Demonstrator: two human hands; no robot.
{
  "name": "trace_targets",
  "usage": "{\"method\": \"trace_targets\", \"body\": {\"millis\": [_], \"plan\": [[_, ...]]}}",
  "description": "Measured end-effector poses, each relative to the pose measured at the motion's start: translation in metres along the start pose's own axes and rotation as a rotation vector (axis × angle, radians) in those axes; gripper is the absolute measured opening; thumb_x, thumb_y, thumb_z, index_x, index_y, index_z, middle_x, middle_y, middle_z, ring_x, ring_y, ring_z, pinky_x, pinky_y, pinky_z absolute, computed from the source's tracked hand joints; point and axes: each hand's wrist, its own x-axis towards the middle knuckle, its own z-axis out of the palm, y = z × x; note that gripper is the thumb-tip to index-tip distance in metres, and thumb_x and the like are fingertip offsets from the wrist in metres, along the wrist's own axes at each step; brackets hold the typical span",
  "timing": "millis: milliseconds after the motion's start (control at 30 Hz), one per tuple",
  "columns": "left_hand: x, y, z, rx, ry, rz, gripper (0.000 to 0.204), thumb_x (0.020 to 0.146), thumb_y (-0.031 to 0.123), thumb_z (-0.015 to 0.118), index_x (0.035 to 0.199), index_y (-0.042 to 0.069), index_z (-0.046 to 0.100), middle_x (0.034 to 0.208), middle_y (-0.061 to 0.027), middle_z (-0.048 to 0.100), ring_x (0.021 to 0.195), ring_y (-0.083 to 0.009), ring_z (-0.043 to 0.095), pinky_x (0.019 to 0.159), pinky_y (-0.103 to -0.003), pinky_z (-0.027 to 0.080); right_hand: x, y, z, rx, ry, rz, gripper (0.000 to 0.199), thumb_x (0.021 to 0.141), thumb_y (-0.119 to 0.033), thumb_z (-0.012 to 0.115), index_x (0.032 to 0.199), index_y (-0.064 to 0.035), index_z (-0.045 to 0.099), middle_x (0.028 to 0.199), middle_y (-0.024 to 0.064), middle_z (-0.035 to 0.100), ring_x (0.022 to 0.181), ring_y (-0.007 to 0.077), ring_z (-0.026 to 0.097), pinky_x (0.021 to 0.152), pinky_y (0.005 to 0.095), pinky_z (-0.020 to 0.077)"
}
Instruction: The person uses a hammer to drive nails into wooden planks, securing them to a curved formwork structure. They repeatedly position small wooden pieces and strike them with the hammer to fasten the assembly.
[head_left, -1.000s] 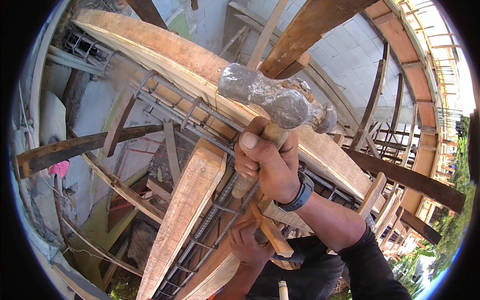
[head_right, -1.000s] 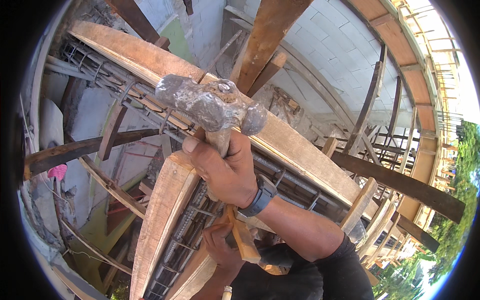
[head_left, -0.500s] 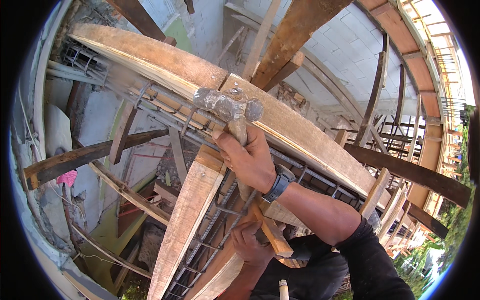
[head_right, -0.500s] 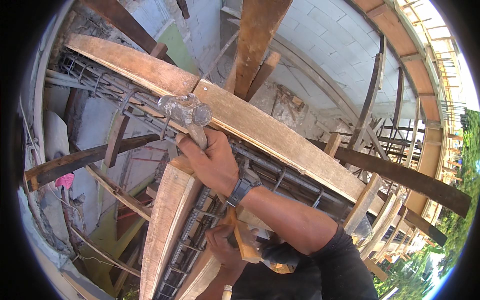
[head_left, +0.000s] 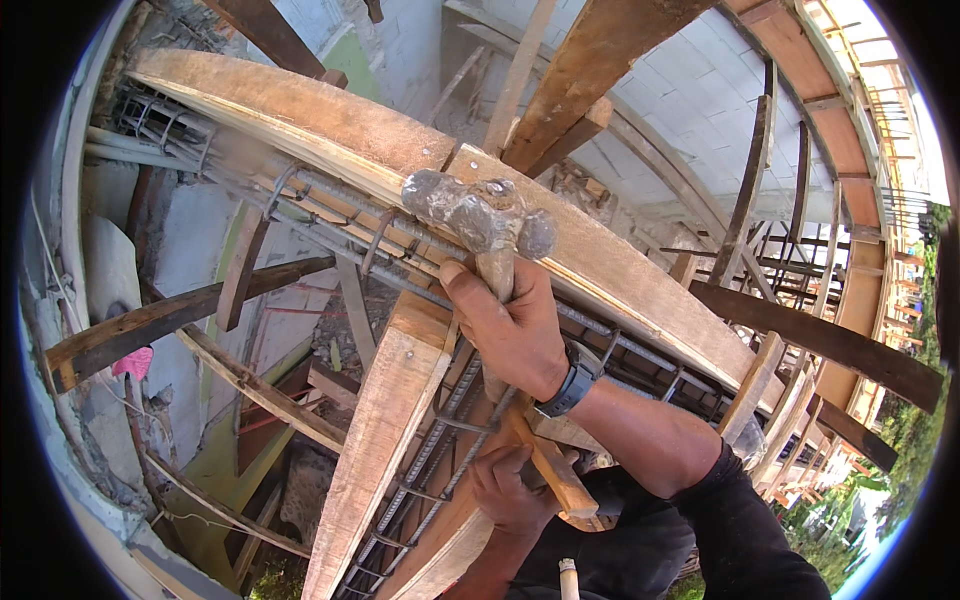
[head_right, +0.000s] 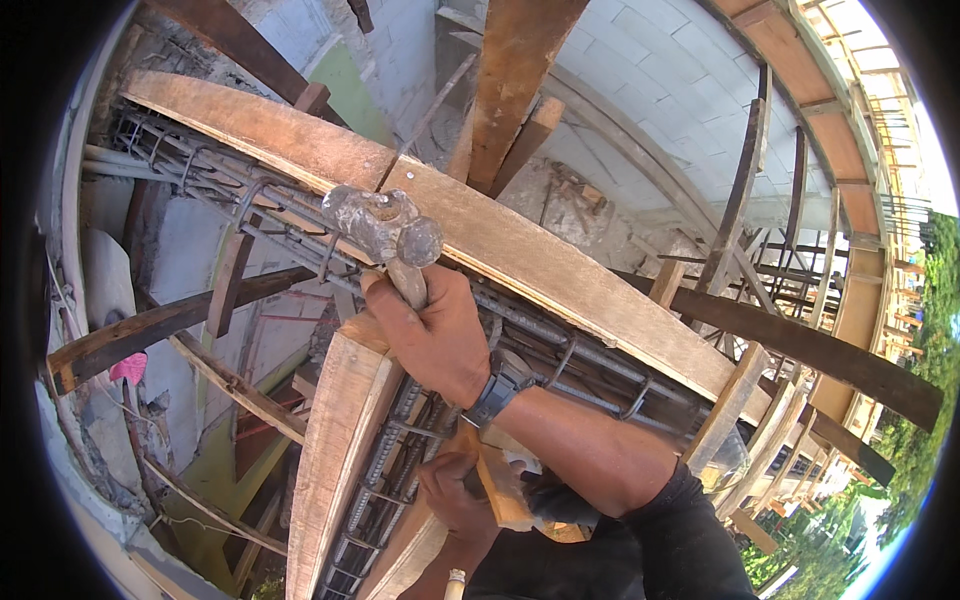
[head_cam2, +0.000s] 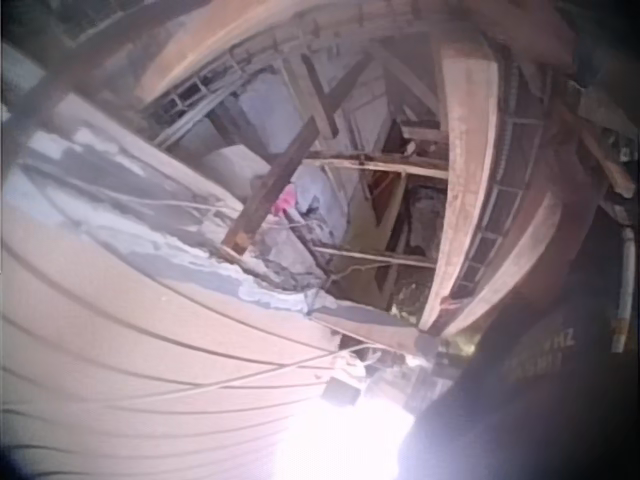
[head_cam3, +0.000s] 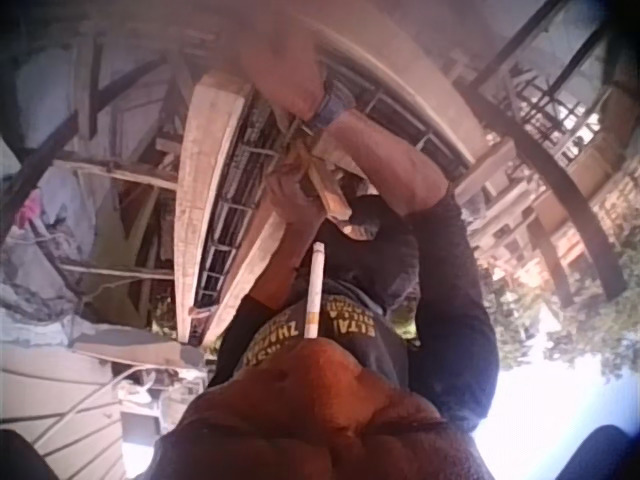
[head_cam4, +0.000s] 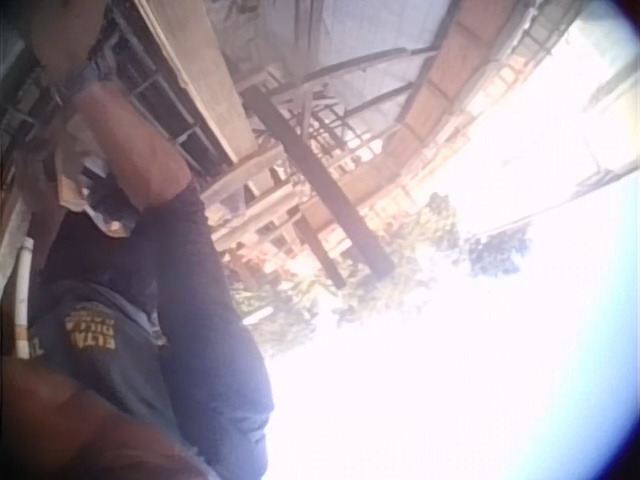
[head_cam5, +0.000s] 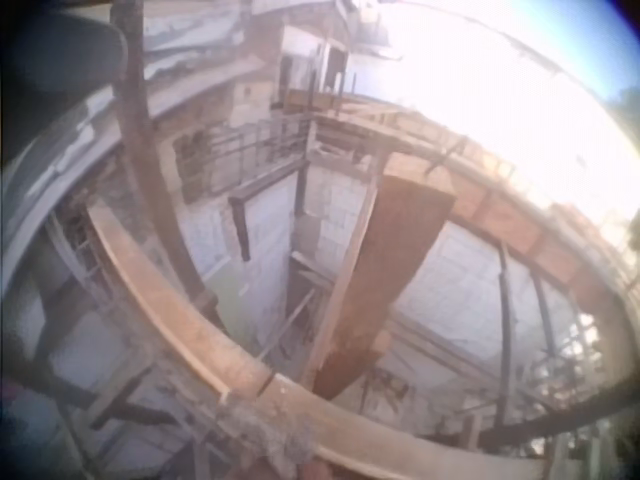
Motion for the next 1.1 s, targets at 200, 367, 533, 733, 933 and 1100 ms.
{"method": "trace_targets", "body": {"millis": [200, 367, 533, 733, 933, 1100], "plan": [[-0.006, -0.011, 0.009, -0.079, 0.043, -0.005, 0.069, 0.07, 0.043, 0.093, 0.117, 0.012, 0.054, 0.113, -0.0077, 0.059, 0.102, -0.0305, 0.062, 0.082, -0.046, 0.048, 0.007, 0.004, 0.0, -0.115, -0.028, -0.052, 0.027, 0.102, -0.018, 0.063, 0.079, -0.0039, 0.061, 0.064, -0.0057, 0.053, 0.056, 0.0011, 0.042, 0.049, 0.0249, 0.0331], [-0.002, -0.01, 0.009, -0.072, 0.058, 0.003, 0.063, 0.079, 0.045, 0.088, 0.116, 0.007, 0.054, 0.11, -0.0126, 0.064, 0.099, -0.0332, 0.063, 0.087, -0.046, 0.048, 0.006, -0.005, -0.002, -0.045, -0.008, -0.035, 0.026, 0.103, -0.018, 0.063, 0.08, -0.0067, 0.059, 0.062, -0.0069, 0.049, 0.056, 0.0013, 0.042, 0.048, 0.0245, 0.0319], [-0.004, -0.007, 0.008, -0.068, 0.073, -0.04, 0.066, 0.073, 0.044, 0.092, 0.115, 0.01, 0.055, 0.111, -0.0082, 0.066, 0.097, -0.0311, 0.065, 0.083, -0.046, 0.049, 0.013, -0.006, -0.011, 0.169, 0.038, 0.142, 0.027, 0.103, -0.02, 0.064, 0.081, -0.0097, 0.054, 0.061, -0.0088, 0.041, 0.052, 0.0015, 0.038, 0.045, 0.0223, 0.0281], [-0.005, -0.009, 0.009, -0.059, 0.091, -0.022, 0.065, 0.072, 0.044, 0.093, 0.114, 0.01, 0.056, 0.107, -0.0087, 0.067, 0.095, -0.0303, 0.065, 0.081, -0.045, 0.051, 0.029, 0.005, -0.013, 0.02, 0.028, 0.186, 0.026, 0.101, -0.023, 0.064, 0.086, -0.0013, 0.063, 0.066, -0.0042, 0.054, 0.055, 0.004, 0.045, 0.048, 0.0276, 0.0366], [-0.003, -0.004, 0.011, -0.1, 0.078, -0.065, 0.062, 0.075, 0.041, 0.091, 0.114, 0.009, 0.055, 0.112, -0.011, 0.066, 0.098, -0.0343, 0.065, 0.083, -0.049, 0.051, 0.021, -0.033, -0.011, 0.129, 0.032, 0.042, 0.026, 0.101, -0.024, 0.064, 0.088, -0.0022, 0.061, 0.064, -0.005, 0.05, 0.055, 0.004, 0.044, 0.047, 0.0272, 0.0359], [0.003, -0.001, 0.007, -0.099, 0.07, -0.102, 0.054, 0.089, 0.041, 0.078, 0.122, 0.005, 0.057, 0.111, -0.0134, 0.063, 0.096, -0.0376, 0.063, 0.089, -0.049, 0.05, -0.003, -0.138, -0.019, 0.132, -0.009, 0.028, 0.023, 0.102, -0.024, 0.061, 0.106, -0.0018, 0.057, 0.07, -0.0041, 0.048, 0.059, 0.0044, 0.044, 0.051, 0.0241, 0.0363]]}}
